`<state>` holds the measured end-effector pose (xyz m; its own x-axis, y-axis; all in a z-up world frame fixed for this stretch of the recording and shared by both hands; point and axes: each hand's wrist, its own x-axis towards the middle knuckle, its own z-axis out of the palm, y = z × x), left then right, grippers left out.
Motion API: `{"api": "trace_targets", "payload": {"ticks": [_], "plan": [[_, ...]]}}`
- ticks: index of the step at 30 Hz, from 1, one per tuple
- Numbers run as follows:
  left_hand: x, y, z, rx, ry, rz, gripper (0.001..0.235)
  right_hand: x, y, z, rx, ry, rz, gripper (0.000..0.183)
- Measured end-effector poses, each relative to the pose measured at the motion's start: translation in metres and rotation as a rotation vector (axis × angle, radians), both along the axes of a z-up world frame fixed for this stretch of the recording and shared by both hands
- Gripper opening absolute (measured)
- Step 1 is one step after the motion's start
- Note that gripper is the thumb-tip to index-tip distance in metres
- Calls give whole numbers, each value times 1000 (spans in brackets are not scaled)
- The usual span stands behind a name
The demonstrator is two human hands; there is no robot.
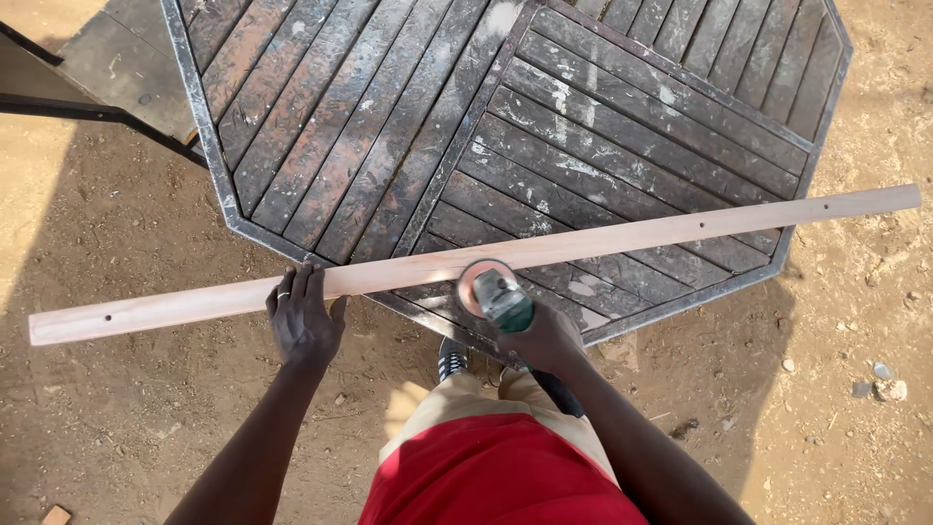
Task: Sanding a wooden plank using an angle grinder with a sanding disc.
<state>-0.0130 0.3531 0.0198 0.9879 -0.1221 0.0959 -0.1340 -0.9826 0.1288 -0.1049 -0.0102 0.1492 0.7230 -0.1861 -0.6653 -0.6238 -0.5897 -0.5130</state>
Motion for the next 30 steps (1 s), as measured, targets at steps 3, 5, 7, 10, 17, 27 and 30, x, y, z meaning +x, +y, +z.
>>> {"api": "trace_targets", "payload": {"ticks": [3,5,7,10,17,27,30], "plan": [[4,6,-8,-12,13,-15,66,13,46,-12,16,12,120,85],[3,0,5,-27,37,-4,65,15,41,1,45,7,94,80],[1,-2,15,-36,54,16,64,15,28,8,79,-3,78,75],[1,-2,25,-158,34,30,60,15,-8,3,-58,18,0,73],[2,-3,19,-166,74,36,56,34,-17,-16,-47,11,-29,68],[7,4,19,-96,60,-37,54,60,57,-18,-67,-3,257,63],[1,1,33,-67,22,-78,52,39,13,-12,53,25,18,49]]}}
